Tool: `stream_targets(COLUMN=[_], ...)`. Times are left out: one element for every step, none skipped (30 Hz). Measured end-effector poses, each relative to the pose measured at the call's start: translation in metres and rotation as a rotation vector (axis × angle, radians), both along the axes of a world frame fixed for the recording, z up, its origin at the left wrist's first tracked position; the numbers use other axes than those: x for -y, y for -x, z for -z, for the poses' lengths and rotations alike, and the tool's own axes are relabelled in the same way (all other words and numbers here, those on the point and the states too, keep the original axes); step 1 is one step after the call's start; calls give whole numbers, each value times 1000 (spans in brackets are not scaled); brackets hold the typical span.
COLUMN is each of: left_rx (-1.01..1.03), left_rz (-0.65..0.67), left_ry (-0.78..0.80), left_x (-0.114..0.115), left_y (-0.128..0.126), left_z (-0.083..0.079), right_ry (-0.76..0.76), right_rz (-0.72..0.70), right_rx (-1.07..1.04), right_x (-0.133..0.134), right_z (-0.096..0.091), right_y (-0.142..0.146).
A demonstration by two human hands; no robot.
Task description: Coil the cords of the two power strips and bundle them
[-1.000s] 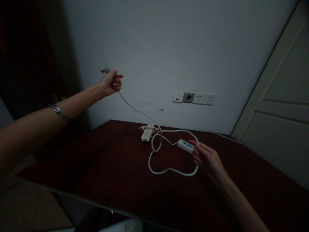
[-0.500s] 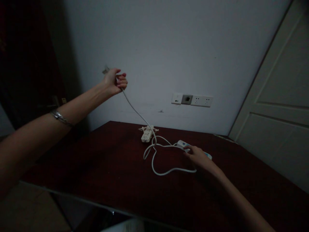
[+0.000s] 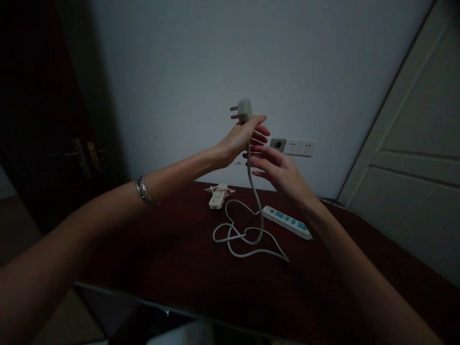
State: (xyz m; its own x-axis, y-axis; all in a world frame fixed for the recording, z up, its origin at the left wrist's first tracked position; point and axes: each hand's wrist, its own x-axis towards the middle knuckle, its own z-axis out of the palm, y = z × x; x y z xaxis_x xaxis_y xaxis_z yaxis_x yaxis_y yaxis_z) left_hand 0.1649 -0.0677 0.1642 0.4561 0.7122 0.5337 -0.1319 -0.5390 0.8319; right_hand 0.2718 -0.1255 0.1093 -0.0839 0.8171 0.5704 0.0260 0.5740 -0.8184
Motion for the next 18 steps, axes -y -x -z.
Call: stream_targets(left_rx=[-42, -80, -109, -130, -144, -153, -160, -173, -189, -207, -233, -261, -293, -334, -373, -404, -425, -446], left_rz=[-33, -40, -18, 34, 111, 199, 288, 376, 464, 549, 630, 703, 771, 834, 876, 887, 873, 853], left_ry=[-46, -67, -60, -28, 21, 77, 131, 182, 228, 271, 308, 335, 354, 362, 358, 349, 361, 391], left_x=[0, 1, 1, 1, 1, 1, 2, 3, 4, 6, 9, 11, 12, 13, 12, 11, 9, 5], left_y=[-2, -3, -3, -2, -1, -1, 0, -1, -2, -5, -7, -9, -10, -9, -6, -1, 6, 16], left_z=[2, 3, 3, 3, 3, 5, 8, 14, 22, 33, 45, 58, 71, 84, 96, 106, 113, 118], right_ry=[5, 28, 59, 85, 97, 93, 78, 56, 36, 20, 10, 6, 5, 3, 0, -12, -21, -30], right_rz=[-49, -104, -151, -178, -183, -169, -147, -120, -90, -60, -34, -12, 7, 26, 49, 79, 111, 160], right_rx=[12, 11, -2, -21, -42, -60, -72, -81, -91, -104, -124, -151, -181, -209, -233, -245, -251, -257], right_x=[0, -1, -2, -3, -4, -5, -6, -7, -7, -7, -7, -7, -6, -5, -4, -3, -3, -3], right_z=[-4, -8, -11, -15, -19, -23, -28, -33, -39, -46, -53, -61, -69, -77, -85, -93, -100, -107], right_y=[1, 2, 2, 2, 2, 0, -1, -3, -6, -8, -11, -14, -17, -23, -30, -40, -54, -70])
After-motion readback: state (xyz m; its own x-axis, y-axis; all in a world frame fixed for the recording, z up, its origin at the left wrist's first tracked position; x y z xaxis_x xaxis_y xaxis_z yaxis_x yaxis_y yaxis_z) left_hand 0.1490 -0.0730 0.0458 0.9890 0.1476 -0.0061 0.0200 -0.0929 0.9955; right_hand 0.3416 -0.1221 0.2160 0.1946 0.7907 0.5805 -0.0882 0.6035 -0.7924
